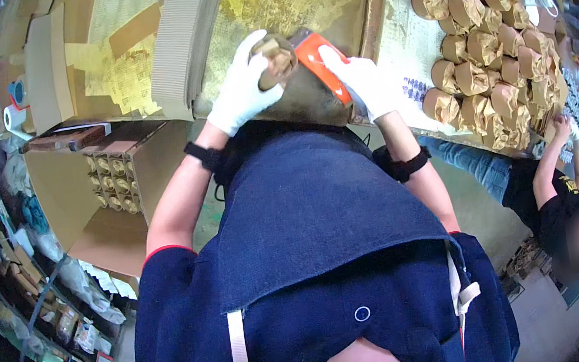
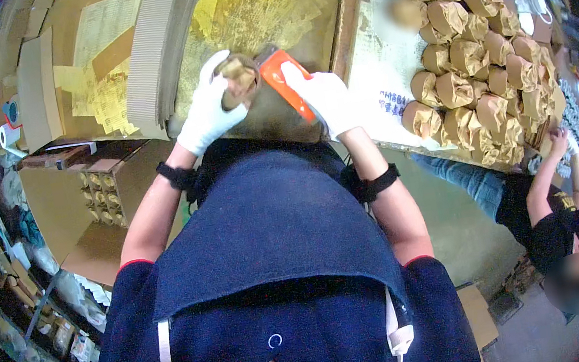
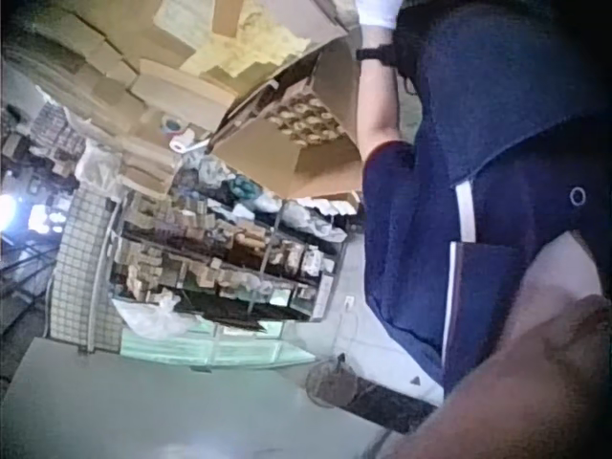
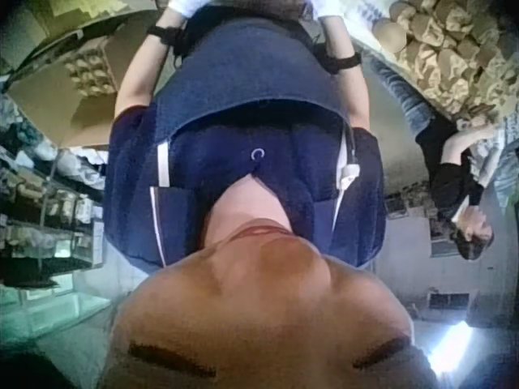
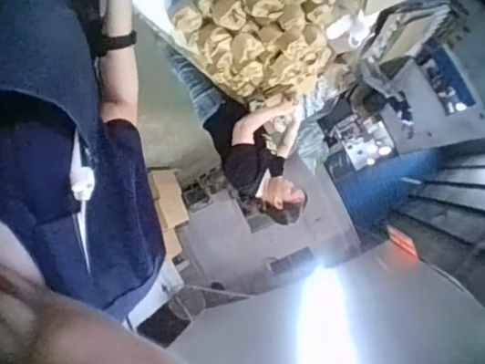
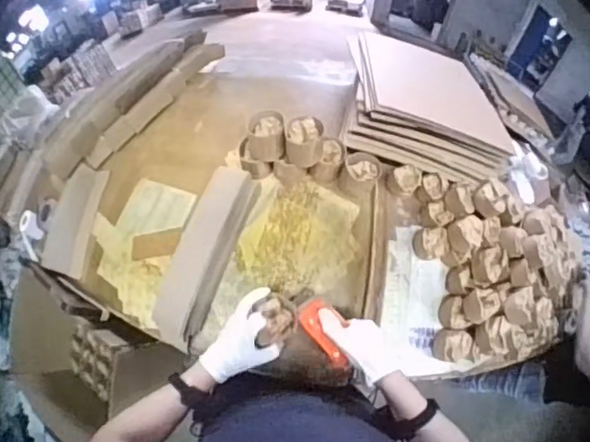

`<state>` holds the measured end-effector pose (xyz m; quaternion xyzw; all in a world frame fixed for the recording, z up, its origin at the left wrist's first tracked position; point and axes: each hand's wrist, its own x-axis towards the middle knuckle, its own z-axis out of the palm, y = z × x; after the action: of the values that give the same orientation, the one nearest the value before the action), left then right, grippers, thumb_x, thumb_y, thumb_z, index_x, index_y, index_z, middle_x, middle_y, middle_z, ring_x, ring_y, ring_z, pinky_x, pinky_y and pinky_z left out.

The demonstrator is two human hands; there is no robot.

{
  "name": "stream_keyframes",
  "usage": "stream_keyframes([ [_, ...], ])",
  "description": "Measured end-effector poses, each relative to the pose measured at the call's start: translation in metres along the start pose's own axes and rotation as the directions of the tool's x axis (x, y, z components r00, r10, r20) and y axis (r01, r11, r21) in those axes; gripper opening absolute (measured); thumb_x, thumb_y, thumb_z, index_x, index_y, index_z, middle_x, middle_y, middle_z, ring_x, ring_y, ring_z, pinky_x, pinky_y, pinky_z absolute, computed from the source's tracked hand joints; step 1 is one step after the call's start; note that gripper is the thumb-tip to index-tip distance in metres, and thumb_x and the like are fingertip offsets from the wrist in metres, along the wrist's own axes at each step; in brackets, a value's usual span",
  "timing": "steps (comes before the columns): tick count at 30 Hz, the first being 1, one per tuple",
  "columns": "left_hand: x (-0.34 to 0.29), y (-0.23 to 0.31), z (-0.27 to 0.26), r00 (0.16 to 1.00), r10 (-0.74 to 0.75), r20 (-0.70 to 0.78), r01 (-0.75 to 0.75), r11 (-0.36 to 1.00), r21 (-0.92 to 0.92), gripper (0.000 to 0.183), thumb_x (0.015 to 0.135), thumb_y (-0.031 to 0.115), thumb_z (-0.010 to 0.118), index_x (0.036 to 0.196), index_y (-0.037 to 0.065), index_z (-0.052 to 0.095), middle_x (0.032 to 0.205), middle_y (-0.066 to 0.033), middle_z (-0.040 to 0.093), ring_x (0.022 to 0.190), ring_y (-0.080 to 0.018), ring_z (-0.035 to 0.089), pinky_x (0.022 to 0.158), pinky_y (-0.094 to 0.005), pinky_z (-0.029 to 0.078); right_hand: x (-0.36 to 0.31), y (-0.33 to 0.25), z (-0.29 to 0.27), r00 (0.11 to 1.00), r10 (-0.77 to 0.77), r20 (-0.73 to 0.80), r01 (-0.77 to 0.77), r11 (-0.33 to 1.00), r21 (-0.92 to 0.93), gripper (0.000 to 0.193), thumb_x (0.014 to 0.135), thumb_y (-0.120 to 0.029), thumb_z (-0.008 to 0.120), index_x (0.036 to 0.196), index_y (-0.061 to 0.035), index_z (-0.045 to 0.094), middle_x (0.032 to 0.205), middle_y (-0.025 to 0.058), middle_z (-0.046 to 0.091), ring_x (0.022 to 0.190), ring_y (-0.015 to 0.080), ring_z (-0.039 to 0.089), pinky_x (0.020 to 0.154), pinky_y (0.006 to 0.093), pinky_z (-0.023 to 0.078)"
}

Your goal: Packaging and taping paper-wrapped items into boxes.

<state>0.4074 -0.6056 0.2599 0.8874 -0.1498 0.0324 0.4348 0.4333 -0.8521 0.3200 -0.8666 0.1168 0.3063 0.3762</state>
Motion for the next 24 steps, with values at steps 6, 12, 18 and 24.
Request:
stream_keyframes([
  [6, -0.02, 0.047, -0.036, 0.994, -0.043, 0.101, 0.001, 0.923, 0.384, 0.078, 0.066, 0.029, 0.088, 0.136, 0.017, 0.057, 0.157, -0.0253, 0.031, 0.137, -0.0437, 0.041, 0.111, -0.0483, 0.039, 0.013, 0.006, -0.038, 0.853, -0.294, -0.431, 0.137, 0.924, -0.358, 0.071, 0.089, -0.069, 0.054, 0.089, -0.001, 0.075, 0.073, 0.0197, 0.07, 0.073, 0.0353, 0.069, 0.068, 0.0429, 0.053],
  [12, 0.048, 0.05, -0.007, 0.945, -0.177, 0.275, 0.023, 0.875, 0.483, 0.068, 0.069, 0.029, 0.082, 0.132, 0.022, 0.059, 0.136, -0.0125, 0.049, 0.109, -0.0358, 0.053, 0.095, -0.0477, 0.05, 0.03, 0.049, -0.065, 0.735, -0.596, -0.324, 0.271, 0.696, -0.664, 0.046, 0.093, -0.046, 0.062, 0.072, -0.0055, 0.069, 0.069, 0.0153, 0.066, 0.065, 0.0326, 0.063, 0.067, 0.0445, 0.05],
  [18, 0.212, 0.086, 0.009, 0.948, 0.316, 0.034, -0.3, 0.855, 0.422, 0.069, 0.069, 0.031, 0.078, 0.134, 0.02, 0.056, 0.136, -0.0127, 0.052, 0.111, -0.0345, 0.055, 0.09, -0.0484, 0.05, 0.004, 0.061, -0.093, 0.645, -0.402, -0.65, 0.222, 0.912, -0.344, 0.027, 0.093, -0.025, 0.067, 0.075, -0.0041, 0.068, 0.071, 0.0171, 0.064, 0.066, 0.0318, 0.063, 0.062, 0.039, 0.049],
  [24, 0.324, 0.037, 0.024, 0.955, 0.295, 0.026, -0.194, 0.557, 0.808, 0.068, 0.072, 0.031, 0.079, 0.134, 0.013, 0.056, 0.137, -0.0123, 0.053, 0.121, -0.0332, 0.052, 0.103, -0.0492, 0.039, 0.008, 0.073, -0.119, 0.572, -0.433, -0.696, 0.191, 0.896, -0.401, 0.019, 0.089, -0.025, 0.071, 0.09, -0.0064, 0.075, 0.082, 0.0106, 0.072, 0.078, 0.0301, 0.068, 0.075, 0.0402, 0.054],
])
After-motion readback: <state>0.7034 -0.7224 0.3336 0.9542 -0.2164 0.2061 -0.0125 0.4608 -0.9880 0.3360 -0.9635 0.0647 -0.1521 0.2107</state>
